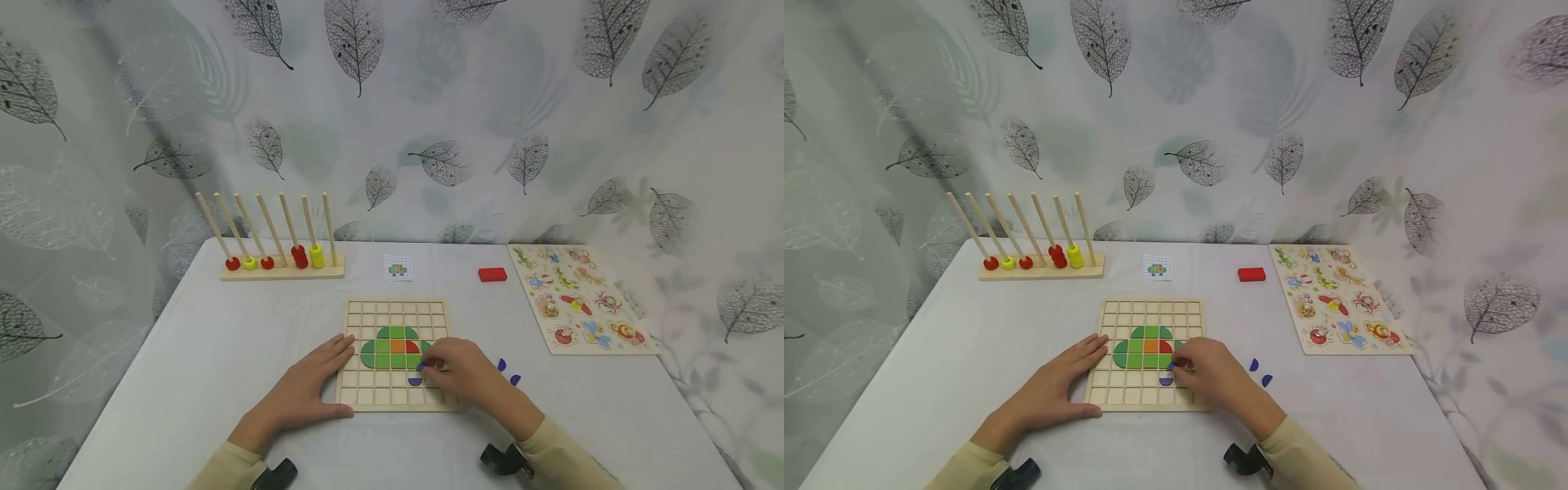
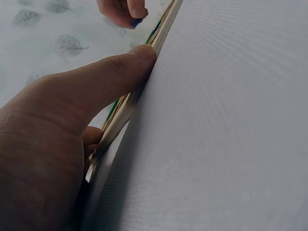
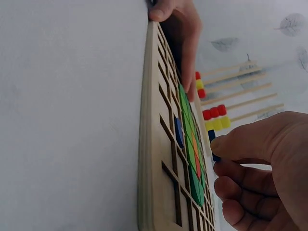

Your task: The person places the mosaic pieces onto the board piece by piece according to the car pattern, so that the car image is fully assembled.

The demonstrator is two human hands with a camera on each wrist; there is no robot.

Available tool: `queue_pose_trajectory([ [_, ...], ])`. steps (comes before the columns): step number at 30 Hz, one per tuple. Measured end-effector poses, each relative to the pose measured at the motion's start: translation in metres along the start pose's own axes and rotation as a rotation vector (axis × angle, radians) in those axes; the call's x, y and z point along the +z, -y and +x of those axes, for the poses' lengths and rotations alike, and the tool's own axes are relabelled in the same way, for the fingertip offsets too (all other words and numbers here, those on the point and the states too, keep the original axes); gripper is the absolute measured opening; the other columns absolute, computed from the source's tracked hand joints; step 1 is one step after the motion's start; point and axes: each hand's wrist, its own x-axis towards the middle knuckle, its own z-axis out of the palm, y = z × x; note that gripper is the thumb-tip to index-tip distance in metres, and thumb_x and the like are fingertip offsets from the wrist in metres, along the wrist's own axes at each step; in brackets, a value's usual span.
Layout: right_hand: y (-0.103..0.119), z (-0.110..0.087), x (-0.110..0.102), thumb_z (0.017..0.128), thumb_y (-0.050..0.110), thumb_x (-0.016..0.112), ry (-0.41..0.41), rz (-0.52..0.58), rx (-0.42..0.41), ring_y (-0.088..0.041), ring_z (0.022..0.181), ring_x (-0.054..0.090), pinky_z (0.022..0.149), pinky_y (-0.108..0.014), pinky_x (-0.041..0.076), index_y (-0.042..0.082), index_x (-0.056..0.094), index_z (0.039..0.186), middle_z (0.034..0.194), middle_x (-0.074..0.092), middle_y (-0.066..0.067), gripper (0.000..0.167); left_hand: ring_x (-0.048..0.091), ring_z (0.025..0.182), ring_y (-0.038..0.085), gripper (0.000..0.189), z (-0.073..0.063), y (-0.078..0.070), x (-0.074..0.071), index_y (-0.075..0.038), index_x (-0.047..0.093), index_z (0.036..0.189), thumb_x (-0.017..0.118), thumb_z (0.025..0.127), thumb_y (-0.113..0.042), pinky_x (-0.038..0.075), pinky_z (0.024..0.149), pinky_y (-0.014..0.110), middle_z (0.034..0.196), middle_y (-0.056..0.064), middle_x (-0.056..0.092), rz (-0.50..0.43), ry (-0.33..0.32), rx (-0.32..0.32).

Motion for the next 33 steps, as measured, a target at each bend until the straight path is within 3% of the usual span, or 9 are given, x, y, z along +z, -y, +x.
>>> queue_pose_trajectory([
  [14, 0.005, 0.005, 0.016, 0.093, 0.017, 0.087, 0.05, -0.05, -0.021, -0.004, 0.081, 0.056, 0.075, -0.028, 0.056, 0.018, 0.082, 0.1, 0.089, 0.067, 0.015, 0.008, 0.024, 0.164, 0.023, 0.107, -0.001, 0.0, -0.001, -0.01, 0.046, 0.166, 0.077, 0.086, -0.075, 0.036, 0.123, 0.059, 0.177, -0.002, 0.031, 0.0, -0.004, 0.001],
  [24, 0.007, 0.005, 0.017, 0.093, 0.015, 0.087, 0.05, -0.06, -0.065, -0.003, 0.079, 0.054, 0.071, -0.025, 0.053, 0.017, 0.082, 0.099, 0.088, 0.066, 0.014, 0.007, 0.022, 0.164, 0.021, 0.109, 0.0, -0.001, -0.001, -0.011, 0.044, 0.167, 0.078, 0.085, -0.075, 0.035, 0.124, 0.057, 0.177, -0.004, 0.029, -0.008, 0.013, -0.019],
  [33, 0.008, 0.004, 0.017, 0.094, 0.014, 0.086, 0.055, -0.06, -0.065, -0.003, 0.08, 0.055, 0.073, -0.025, 0.055, 0.016, 0.084, 0.101, 0.09, 0.068, 0.014, 0.008, 0.024, 0.164, 0.023, 0.108, 0.0, 0.0, -0.001, -0.01, 0.046, 0.166, 0.078, 0.086, -0.075, 0.036, 0.123, 0.058, 0.177, -0.003, 0.031, 0.006, -0.005, 0.005],
])
